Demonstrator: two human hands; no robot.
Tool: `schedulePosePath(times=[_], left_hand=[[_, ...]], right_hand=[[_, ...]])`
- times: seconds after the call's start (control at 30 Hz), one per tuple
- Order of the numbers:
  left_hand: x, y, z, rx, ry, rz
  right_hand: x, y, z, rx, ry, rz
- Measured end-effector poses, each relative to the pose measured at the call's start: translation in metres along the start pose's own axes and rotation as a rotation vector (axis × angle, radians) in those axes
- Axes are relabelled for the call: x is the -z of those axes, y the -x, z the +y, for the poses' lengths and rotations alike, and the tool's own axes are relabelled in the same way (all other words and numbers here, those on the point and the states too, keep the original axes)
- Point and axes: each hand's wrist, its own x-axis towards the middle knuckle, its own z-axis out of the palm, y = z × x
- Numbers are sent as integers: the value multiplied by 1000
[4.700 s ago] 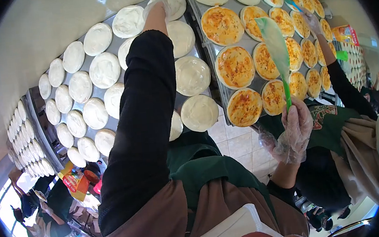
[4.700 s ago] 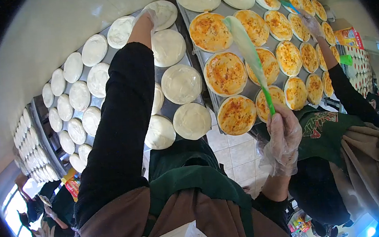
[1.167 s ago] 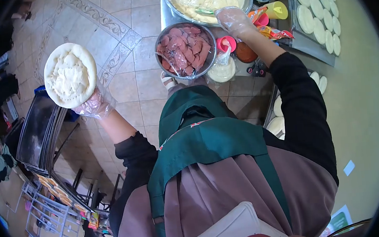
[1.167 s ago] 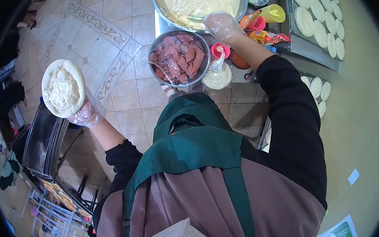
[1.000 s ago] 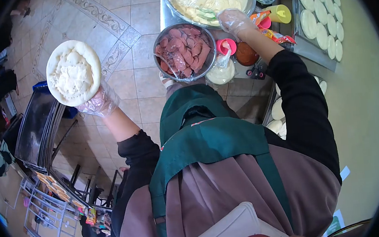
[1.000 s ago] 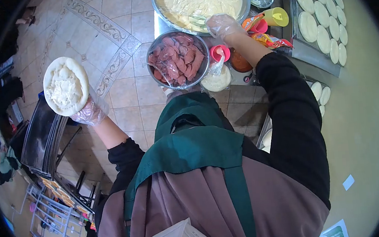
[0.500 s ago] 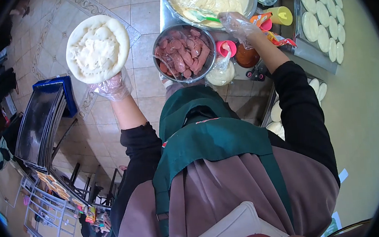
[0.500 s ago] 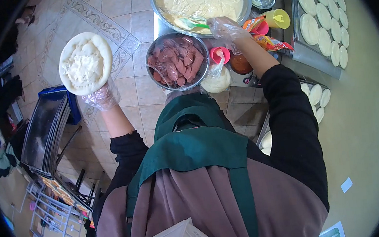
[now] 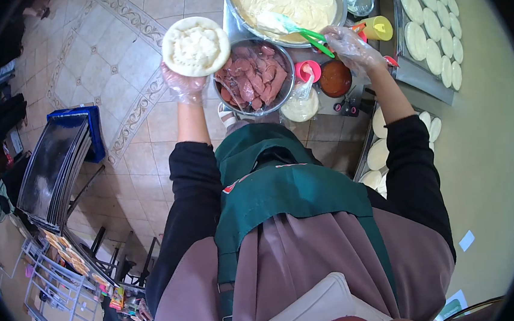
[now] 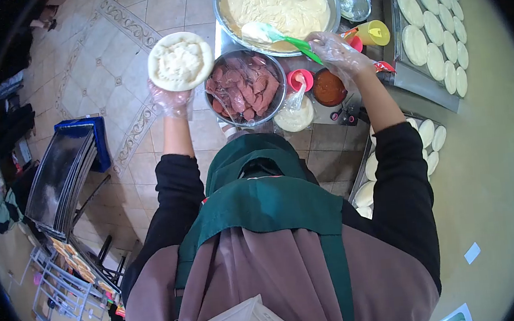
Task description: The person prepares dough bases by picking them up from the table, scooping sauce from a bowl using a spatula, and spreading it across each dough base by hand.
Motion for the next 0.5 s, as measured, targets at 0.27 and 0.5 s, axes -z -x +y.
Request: schedulePosePath(times=[0.27,0.5], left_hand=[[-7,-6,-64,277,185,-156],[-67,25,-90,417,289,-283]], right_hand=[[-9,79,-53,173,-134,250],[-68,122,-93,301,471,700]])
